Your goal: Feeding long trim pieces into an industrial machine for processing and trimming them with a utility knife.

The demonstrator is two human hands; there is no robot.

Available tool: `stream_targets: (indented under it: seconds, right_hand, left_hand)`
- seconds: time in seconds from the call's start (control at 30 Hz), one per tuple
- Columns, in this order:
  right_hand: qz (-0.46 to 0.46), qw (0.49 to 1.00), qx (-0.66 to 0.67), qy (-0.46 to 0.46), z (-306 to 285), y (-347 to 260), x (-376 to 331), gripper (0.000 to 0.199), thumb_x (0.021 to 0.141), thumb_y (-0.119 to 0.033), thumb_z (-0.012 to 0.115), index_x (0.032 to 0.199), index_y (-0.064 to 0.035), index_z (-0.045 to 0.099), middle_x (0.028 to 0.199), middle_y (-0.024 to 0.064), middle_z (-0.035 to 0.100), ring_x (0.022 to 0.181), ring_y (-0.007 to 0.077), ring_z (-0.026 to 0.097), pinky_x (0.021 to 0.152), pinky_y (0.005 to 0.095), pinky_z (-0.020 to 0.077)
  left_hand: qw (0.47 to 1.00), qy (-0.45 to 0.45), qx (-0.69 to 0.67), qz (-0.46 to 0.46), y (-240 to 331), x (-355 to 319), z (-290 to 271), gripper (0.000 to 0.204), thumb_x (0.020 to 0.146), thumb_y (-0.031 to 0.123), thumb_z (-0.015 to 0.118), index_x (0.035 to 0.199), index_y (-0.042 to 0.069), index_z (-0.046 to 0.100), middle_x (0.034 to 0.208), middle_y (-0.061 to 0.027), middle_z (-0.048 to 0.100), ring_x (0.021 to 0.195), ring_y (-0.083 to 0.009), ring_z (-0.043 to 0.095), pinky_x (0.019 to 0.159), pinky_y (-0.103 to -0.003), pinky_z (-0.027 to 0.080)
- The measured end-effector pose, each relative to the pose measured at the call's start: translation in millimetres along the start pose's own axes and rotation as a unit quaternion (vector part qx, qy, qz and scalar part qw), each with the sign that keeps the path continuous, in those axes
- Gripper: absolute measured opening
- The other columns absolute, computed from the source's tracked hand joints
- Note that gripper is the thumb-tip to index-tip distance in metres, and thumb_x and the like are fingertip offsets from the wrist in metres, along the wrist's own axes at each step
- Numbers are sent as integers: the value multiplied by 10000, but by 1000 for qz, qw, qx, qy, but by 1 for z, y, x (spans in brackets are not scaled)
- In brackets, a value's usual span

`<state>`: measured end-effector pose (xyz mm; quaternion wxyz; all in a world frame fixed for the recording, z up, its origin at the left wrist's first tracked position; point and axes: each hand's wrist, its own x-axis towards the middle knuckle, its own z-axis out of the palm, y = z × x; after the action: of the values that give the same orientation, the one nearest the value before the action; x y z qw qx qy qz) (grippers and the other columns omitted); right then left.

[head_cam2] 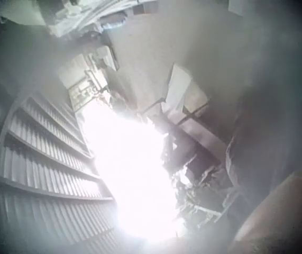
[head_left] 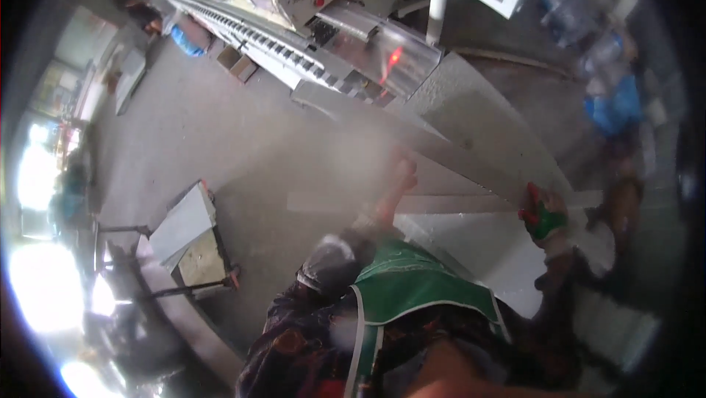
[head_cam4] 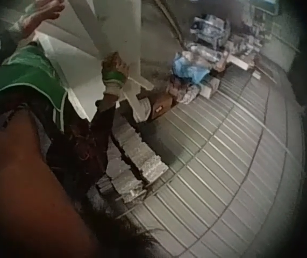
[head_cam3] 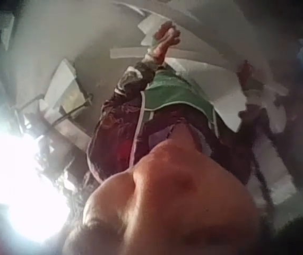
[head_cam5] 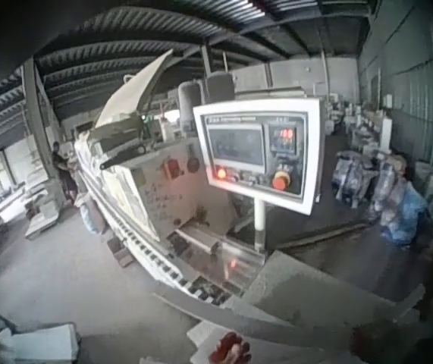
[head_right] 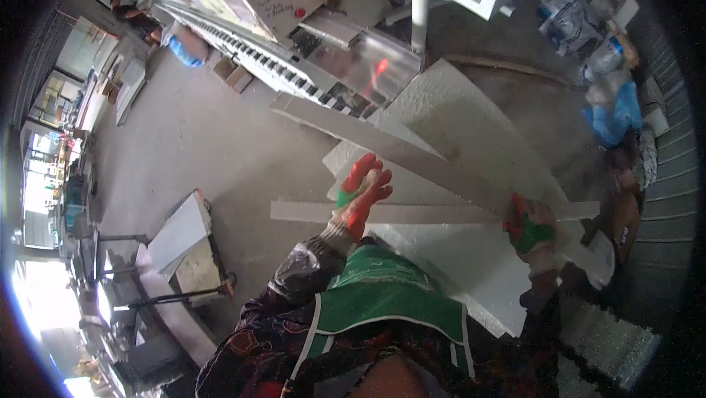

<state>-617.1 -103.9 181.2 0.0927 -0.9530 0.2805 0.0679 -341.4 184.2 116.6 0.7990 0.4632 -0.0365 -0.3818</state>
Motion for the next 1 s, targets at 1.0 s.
stream_targets:
  seconds: [1.0]
  right_hand:
    - [26,994,-65,86,25,-17,95,633,867,-406,700,1395,-93,543,1216,176,633,1120,367,604,950,495,478]
  left_hand:
    - [988,40,57,140,27,212,74,563,976,167,713,1464,27,470,1383,-65,541,1184,-165,565,1040,-297,435]
